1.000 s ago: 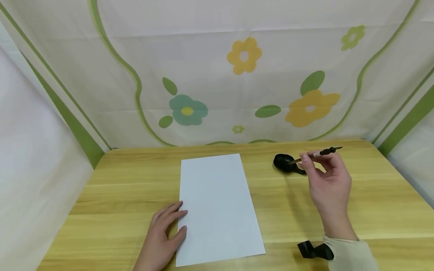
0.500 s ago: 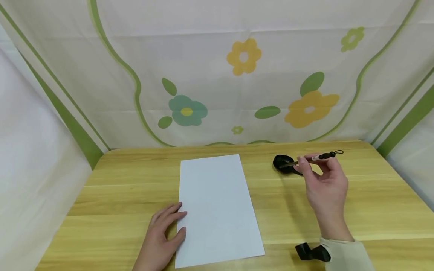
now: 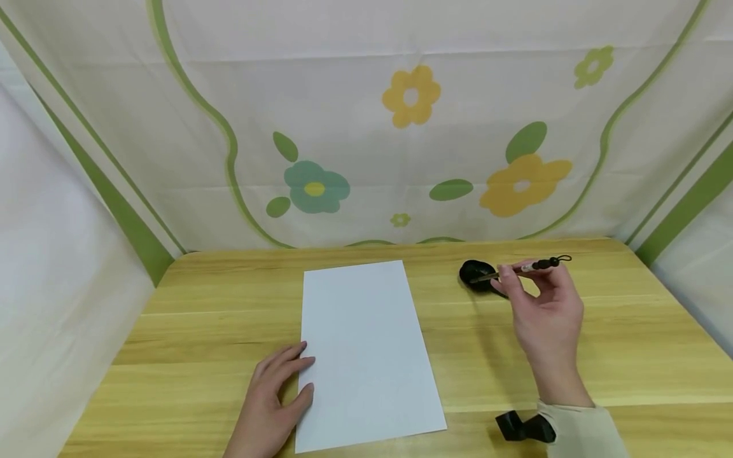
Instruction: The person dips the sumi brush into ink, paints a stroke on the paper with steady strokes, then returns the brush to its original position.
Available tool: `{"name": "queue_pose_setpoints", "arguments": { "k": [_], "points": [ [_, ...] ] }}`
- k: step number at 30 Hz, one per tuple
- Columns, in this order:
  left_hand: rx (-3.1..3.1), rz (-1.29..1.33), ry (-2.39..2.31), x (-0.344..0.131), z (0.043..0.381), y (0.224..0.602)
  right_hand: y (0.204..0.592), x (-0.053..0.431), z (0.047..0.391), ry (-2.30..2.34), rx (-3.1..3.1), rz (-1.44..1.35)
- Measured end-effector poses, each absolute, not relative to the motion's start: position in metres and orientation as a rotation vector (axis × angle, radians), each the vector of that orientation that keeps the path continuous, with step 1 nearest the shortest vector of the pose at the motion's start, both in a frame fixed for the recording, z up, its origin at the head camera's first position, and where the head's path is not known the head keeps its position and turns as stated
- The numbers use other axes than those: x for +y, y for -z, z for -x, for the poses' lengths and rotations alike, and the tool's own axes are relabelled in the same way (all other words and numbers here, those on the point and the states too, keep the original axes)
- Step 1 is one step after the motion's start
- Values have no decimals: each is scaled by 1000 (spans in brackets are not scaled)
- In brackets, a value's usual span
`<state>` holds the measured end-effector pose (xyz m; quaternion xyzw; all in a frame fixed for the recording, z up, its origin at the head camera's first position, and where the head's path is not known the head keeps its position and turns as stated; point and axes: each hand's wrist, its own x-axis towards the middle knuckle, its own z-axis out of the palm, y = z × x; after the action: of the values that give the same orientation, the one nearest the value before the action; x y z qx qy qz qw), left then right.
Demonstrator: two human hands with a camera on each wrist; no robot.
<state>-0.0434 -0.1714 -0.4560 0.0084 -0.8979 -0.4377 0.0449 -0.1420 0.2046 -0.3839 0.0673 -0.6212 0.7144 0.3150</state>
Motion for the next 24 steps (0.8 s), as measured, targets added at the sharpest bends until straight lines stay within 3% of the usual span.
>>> {"name": "queue_pose_setpoints", "arguments": {
  "k": [8, 24],
  "points": [
    [-2770, -49, 1337, -170, 45, 455, 381, 205, 141, -1634, -1610, -144],
    [-2743, 14, 1290, -172, 44, 460, 382, 223, 143, -1721, -1465, -21]
  ]
}}
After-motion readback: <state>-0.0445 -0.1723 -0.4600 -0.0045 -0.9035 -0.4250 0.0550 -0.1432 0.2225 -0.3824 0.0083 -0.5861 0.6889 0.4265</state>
